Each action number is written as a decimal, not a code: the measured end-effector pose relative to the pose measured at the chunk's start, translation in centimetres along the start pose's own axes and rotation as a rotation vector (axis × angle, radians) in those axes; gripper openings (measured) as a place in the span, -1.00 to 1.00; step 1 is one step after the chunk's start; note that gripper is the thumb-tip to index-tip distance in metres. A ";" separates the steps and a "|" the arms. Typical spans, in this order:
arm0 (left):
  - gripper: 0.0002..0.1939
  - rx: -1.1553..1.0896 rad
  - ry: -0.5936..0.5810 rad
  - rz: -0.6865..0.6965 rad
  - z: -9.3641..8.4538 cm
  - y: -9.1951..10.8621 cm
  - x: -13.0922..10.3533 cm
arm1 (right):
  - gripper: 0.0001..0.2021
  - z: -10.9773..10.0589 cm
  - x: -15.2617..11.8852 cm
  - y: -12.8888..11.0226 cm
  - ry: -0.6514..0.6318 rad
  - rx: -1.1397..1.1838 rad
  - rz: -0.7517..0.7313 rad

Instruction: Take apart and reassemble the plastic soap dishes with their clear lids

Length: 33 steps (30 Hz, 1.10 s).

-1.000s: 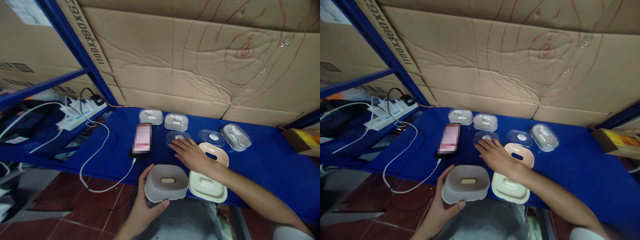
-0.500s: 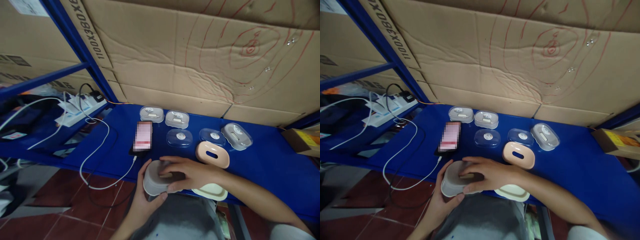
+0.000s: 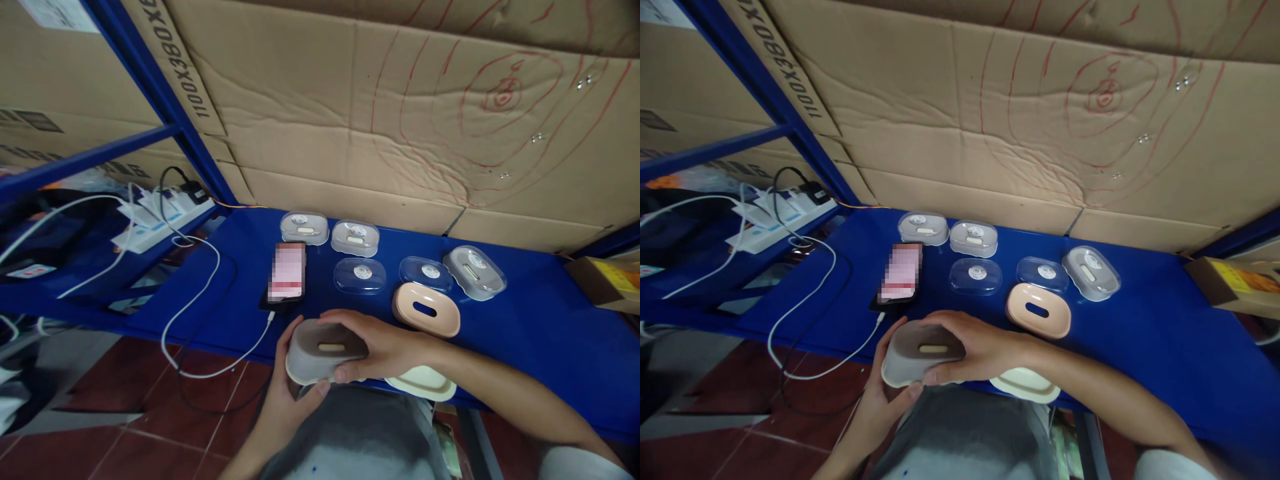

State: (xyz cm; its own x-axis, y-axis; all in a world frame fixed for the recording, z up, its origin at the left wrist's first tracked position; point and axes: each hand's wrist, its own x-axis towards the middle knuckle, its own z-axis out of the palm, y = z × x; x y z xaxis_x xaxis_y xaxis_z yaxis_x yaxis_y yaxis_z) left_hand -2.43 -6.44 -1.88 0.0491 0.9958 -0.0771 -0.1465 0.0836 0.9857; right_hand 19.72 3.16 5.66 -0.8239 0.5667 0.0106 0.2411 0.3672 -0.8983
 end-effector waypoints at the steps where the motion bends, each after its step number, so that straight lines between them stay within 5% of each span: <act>1: 0.03 -0.010 -0.002 -0.004 0.0 0.1 0.0 | -0.19 -0.1 0.1 0.0 -0.001 0.010 0.006; 10: 0.09 -0.010 0.008 -0.042 0.1 0.5 0.1 | -0.39 0.0 -0.3 -1.3 -0.026 -0.230 0.009; 15: 0.14 0.102 0.014 -0.010 0.3 -0.3 -0.2 | -0.28 0.1 -0.5 -1.0 -0.062 -0.382 -0.022; 20: 0.08 0.186 0.026 0.062 -0.4 -0.8 -0.8 | -0.38 -1.9 -1.1 -2.0 0.089 -0.452 0.002; 23: -0.01 0.355 -0.086 0.153 -1.4 -0.3 -1.6 | -0.38 -2.8 -1.5 -2.2 0.160 -0.503 0.076; 27: -0.11 0.516 -0.204 0.231 -2.1 0.5 -2.0 | -0.39 -2.0 -1.2 -0.6 0.070 -0.575 0.174; 33: -0.21 0.726 -0.161 0.304 -1.1 0.8 -0.3 | -0.40 -1.7 -1.4 -0.1 0.200 -0.852 0.080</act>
State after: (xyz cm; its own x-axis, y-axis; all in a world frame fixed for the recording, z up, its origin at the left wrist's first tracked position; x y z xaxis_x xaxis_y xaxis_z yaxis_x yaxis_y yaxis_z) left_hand -3.68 -6.67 -1.28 0.2603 0.9488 0.1788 0.5002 -0.2909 0.8156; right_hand 21.75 3.61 6.53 -0.7020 0.7036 0.1102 0.6609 0.7013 -0.2671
